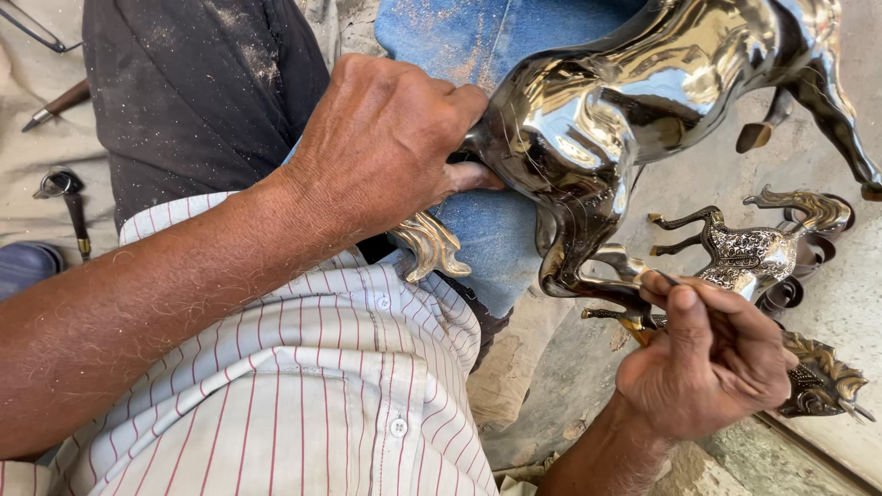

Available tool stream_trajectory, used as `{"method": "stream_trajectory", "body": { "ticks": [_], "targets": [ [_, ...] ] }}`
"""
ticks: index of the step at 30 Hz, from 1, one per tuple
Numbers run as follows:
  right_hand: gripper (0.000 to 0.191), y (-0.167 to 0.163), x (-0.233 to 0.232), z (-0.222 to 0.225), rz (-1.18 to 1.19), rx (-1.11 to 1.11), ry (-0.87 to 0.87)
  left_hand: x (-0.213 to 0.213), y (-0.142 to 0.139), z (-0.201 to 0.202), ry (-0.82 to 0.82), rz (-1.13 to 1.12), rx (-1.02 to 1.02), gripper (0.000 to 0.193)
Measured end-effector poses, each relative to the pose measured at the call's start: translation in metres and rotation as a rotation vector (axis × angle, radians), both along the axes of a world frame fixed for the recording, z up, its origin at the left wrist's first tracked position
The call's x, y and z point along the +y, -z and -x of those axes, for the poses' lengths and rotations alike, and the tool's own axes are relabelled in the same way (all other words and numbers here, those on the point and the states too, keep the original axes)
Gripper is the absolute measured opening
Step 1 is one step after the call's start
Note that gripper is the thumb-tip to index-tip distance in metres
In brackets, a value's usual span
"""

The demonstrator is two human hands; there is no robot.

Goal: The person sits on the ground with a polished brass horse figurine on their lap and engraves fine decorative lines into its body, mane and legs using a small handheld engraving tool, rotating the figurine to reach different surfaces. Other finished brass horse figures lie on the cloth beside them.

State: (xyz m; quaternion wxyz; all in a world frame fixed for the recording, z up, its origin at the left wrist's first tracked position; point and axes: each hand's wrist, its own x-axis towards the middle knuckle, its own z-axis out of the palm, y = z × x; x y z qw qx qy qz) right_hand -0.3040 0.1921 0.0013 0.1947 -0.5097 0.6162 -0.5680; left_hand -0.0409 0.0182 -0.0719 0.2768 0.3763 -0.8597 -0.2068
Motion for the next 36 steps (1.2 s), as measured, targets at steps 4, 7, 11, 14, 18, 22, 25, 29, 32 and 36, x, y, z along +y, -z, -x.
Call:
{"method": "stream_trajectory", "body": {
  "ticks": [4,7,11,14,18,22,25,29,32,36],
  "targets": [
    [0.009,-0.006,-0.001,-0.007,0.028,0.117,0.013,0.0,0.001,0.001,-0.014,0.018,-0.005,0.057],
    [0.009,-0.017,0.005,-0.02,0.018,0.232,0.042,0.001,0.002,0.0,-0.013,-0.003,-0.044,0.057],
    [0.014,-0.016,0.019,-0.035,-0.022,0.338,0.178,0.0,-0.002,-0.001,-0.021,0.001,0.005,0.05],
    [0.013,-0.004,0.014,-0.021,0.025,0.164,0.207,-0.002,-0.007,0.0,-0.017,-0.041,-0.026,0.05],
    [0.01,0.01,0.003,0.004,0.042,-0.247,0.05,-0.004,-0.011,0.001,-0.015,-0.123,-0.012,0.048],
    [0.013,0.014,0.001,-0.004,-0.021,-0.64,-0.008,-0.006,-0.009,-0.002,-0.005,-0.126,0.067,0.041],
    [0.012,0.007,0.008,-0.031,-0.027,-0.67,-0.064,-0.018,-0.004,-0.019,0.051,-0.089,0.096,0.024],
    [0.017,0.01,0.022,-0.092,-0.053,-0.624,-0.203,-0.049,0.0,-0.059,0.154,-0.159,-0.062,0.012],
    [0.014,0.01,0.019,-0.123,-0.155,-0.384,-0.373,-0.073,-0.003,-0.084,0.273,0.063,-0.113,0.01],
    [0.016,-0.013,0.014,-0.127,-0.257,0.012,-0.432,-0.095,-0.012,-0.086,0.347,0.335,-0.308,0.006]
  ]
}}
